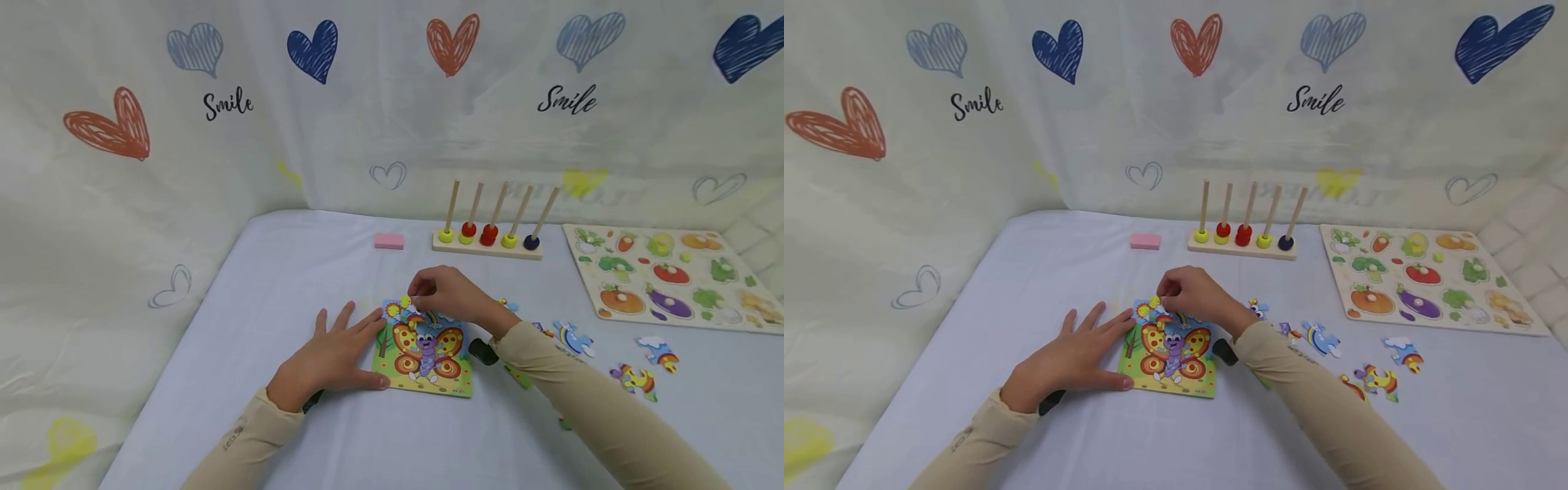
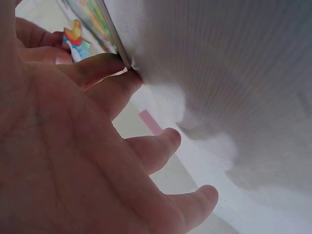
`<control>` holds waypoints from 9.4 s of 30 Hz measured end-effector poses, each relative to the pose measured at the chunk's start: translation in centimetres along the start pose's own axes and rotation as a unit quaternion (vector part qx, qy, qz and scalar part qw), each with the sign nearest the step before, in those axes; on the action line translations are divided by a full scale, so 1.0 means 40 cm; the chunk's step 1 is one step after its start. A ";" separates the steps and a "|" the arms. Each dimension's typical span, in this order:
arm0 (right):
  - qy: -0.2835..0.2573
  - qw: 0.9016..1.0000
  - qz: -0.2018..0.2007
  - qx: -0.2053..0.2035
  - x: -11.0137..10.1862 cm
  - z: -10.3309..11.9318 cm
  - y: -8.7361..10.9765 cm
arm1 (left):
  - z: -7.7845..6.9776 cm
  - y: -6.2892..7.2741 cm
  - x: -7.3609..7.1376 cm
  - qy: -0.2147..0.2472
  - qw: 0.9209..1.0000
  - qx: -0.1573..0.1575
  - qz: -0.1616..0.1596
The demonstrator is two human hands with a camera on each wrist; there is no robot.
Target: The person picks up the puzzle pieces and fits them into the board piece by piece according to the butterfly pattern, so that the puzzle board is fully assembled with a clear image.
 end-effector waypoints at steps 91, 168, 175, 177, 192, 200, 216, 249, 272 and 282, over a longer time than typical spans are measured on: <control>0.063 0.998 0.009 0.017 0.077 0.030 0.011 | -0.005 0.004 -0.004 0.008 1.000 0.005 0.004; 0.125 0.953 -0.222 0.163 -0.449 -0.317 0.657 | -0.004 -0.002 0.001 0.009 1.000 0.006 0.011; 0.140 0.950 -0.222 0.169 -0.461 -0.354 0.696 | -0.005 -0.001 0.001 0.010 1.000 0.005 0.012; 0.147 0.949 -0.218 0.175 -0.463 -0.363 0.704 | -0.006 0.000 0.001 0.009 1.000 0.005 0.011; 0.161 0.956 -0.175 0.171 -0.468 -0.397 0.727 | -0.006 -0.002 0.000 0.008 1.000 0.007 0.008; 0.159 0.958 -0.169 0.169 -0.468 -0.409 0.721 | -0.005 0.001 0.001 0.015 1.000 0.010 0.007; 0.159 0.962 -0.178 0.135 -0.432 -0.348 0.660 | -0.002 0.000 0.004 0.012 1.000 0.006 0.009; 0.175 0.977 -0.086 0.088 -0.334 -0.310 0.514 | -0.007 -0.001 0.005 0.007 1.000 0.003 0.012; 0.183 0.972 -0.114 0.096 -0.324 -0.289 0.515 | -0.005 -0.001 0.003 0.006 1.000 0.005 0.009; 0.215 0.968 -0.082 0.096 -0.320 -0.272 0.510 | -0.003 -0.004 0.006 0.002 1.000 0.005 0.006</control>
Point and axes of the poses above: each hand's wrist, its own y-axis away from the middle knuckle, its own x-axis out of the palm, z = x × y, the point moved 7 cm from there along -y, towards the middle knuckle, and after that the axes turned 10 degrees about -y, right-handed, at the moved point
